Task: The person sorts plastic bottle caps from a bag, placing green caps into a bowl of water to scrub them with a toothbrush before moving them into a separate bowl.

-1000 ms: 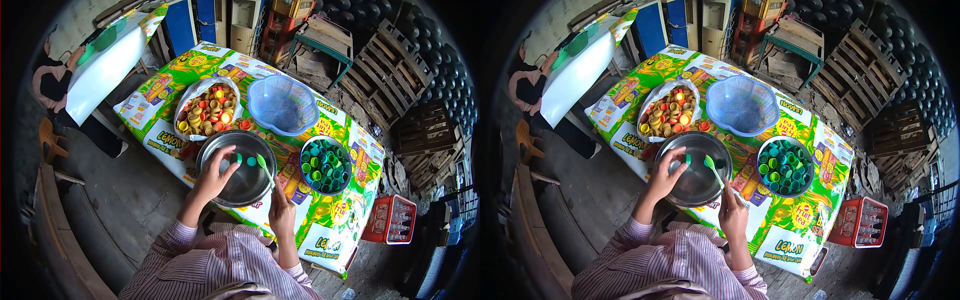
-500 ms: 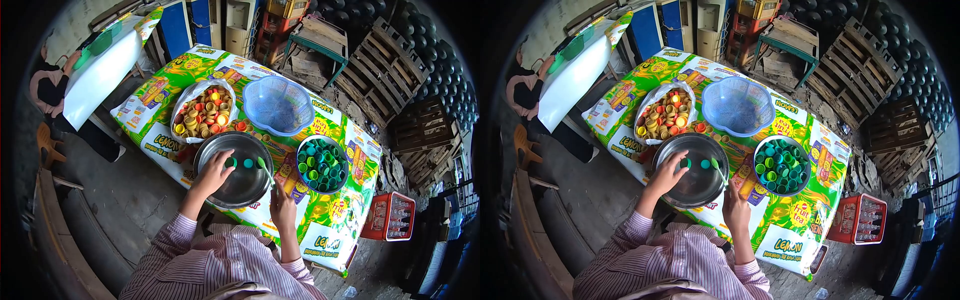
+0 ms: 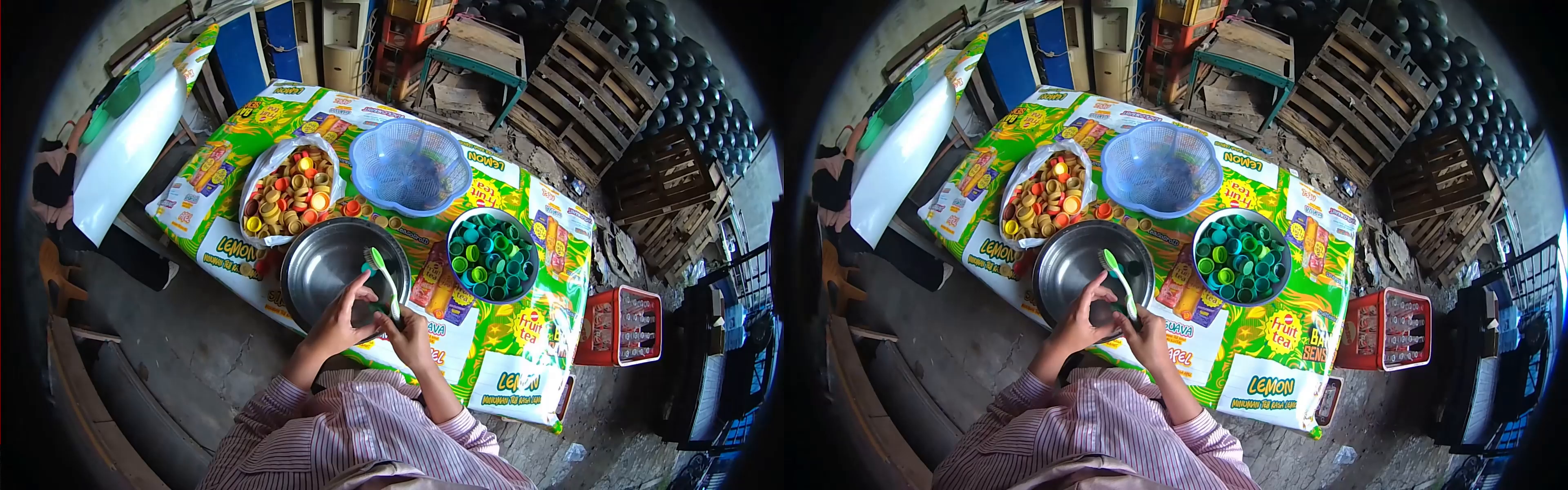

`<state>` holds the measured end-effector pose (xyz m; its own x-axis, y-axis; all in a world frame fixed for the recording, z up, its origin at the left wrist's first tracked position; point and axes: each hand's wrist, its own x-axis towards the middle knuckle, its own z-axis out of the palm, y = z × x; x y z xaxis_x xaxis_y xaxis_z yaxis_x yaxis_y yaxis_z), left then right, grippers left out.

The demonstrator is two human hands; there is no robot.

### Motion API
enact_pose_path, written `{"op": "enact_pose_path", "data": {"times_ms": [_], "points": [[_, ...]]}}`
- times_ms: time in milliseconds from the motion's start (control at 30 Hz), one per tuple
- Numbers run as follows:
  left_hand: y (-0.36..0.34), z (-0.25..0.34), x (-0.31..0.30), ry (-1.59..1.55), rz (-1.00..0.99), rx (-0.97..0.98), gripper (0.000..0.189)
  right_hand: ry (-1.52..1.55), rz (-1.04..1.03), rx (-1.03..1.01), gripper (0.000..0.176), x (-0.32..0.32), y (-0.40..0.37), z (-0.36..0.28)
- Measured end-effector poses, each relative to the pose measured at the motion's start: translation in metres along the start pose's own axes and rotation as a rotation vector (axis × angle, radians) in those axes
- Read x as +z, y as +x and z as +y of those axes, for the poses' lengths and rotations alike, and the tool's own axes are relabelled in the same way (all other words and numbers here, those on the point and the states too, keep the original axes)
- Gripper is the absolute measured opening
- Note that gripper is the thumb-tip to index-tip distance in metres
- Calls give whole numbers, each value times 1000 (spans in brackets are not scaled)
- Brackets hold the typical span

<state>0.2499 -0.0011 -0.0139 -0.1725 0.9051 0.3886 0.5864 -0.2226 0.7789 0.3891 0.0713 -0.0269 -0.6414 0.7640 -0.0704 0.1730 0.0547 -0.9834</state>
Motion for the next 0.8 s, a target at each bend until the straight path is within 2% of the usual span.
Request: {"op": "enact_pose_path", "data": {"times_ms": [67, 100, 167, 200, 300, 367, 400, 433, 467, 567, 633, 700, 800], "points": [[1, 1, -7, 25, -64, -17, 73, -114, 130, -96, 14, -12, 3, -6], [1, -4, -9, 25, -64, -18, 73, -283, 219, -143, 12, -24, 8, -12], [1, -14, -9, 128, -29, -73, 73, -467, 394, -147, 9, -53, 19, -26], [3, -12, -12, 131, -28, -96, 75, -493, 455, -138, 11, -72, 26, -22], [10, -18, -12, 327, 29, -101, 74, -736, 692, -366, 19, -117, 39, -18], [23, -15, -15, 350, 60, -103, 81, -795, 712, -366, 31, -133, 40, -16], [30, -12, -18, 316, 58, -110, 85, -796, 708, -367, 31, -132, 35, -20], [34, -11, -19, 282, 57, -119, 90, -779, 674, -266, 38, -130, 26, -28], [34, -24, -14, 160, 154, -91, 97, -762, 639, -166, 46, -128, 20, -31], [38, -25, -12, 201, 138, -156, 98, -691, 595, -183, 45, -111, 6, -19], [46, -25, -9, 273, 173, -84, 99, -703, 564, -163, 43, -98, -4, -17], [52, -27, -7, 350, 74, -134, 99, -645, 499, -107, 42, -87, -10, -15], [60, -30, -2, 388, 45, -133, 98, -599, 480, -79, 39, -75, -18, 3]]}}
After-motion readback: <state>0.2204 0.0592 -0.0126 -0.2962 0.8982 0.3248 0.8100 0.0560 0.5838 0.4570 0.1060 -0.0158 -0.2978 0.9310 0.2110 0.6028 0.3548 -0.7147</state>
